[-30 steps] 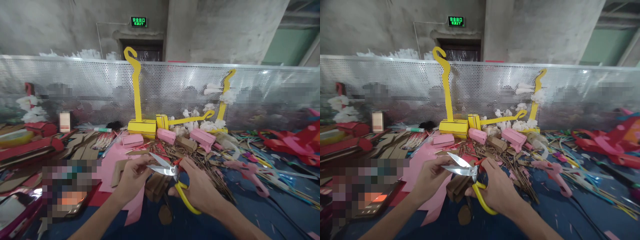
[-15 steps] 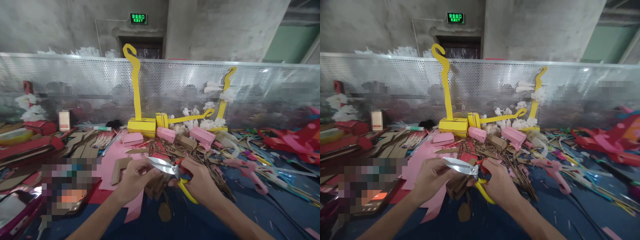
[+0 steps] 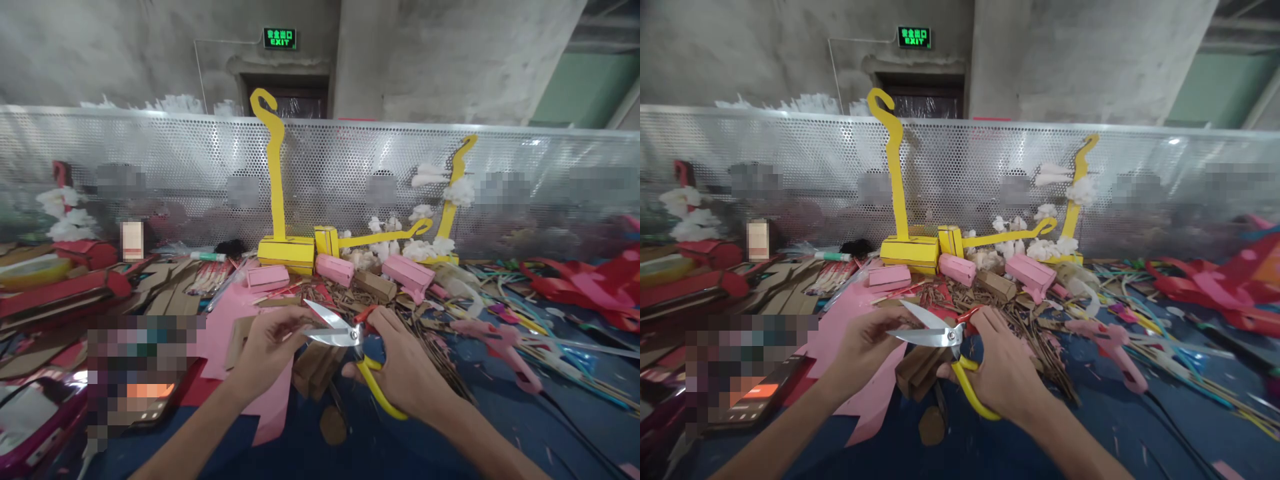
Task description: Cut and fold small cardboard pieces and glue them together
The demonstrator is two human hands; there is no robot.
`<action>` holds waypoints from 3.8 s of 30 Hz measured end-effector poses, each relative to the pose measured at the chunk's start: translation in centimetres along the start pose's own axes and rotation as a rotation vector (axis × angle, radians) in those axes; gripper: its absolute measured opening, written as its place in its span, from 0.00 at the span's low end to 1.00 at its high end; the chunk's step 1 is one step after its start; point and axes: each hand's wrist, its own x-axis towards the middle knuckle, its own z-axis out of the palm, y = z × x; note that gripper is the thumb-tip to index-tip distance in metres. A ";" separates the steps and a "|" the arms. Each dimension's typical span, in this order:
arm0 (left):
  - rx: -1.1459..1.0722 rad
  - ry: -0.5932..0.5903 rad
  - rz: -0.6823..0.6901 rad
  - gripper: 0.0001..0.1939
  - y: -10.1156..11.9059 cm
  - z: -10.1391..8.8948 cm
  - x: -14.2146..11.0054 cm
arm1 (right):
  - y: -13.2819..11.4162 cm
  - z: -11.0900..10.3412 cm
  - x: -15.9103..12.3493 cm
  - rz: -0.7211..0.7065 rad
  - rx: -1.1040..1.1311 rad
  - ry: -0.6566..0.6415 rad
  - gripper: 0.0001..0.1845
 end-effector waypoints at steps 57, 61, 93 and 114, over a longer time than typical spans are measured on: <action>0.032 -0.088 -0.020 0.08 -0.5 -0.4 -0.4 | 0.0 0.5 -0.2 -0.039 0.034 -0.046 0.20; 0.046 -0.075 -0.018 0.07 -0.5 -0.3 -0.3 | -0.1 0.3 0.0 -0.065 0.054 -0.022 0.20; -0.117 0.096 -0.078 0.08 -0.9 -0.2 -0.1 | 0.4 -0.2 0.3 0.012 0.009 -0.030 0.13; -0.020 0.134 -0.107 0.11 -1.5 -0.4 -0.3 | 0.8 0.1 0.1 -0.034 -0.019 0.054 0.14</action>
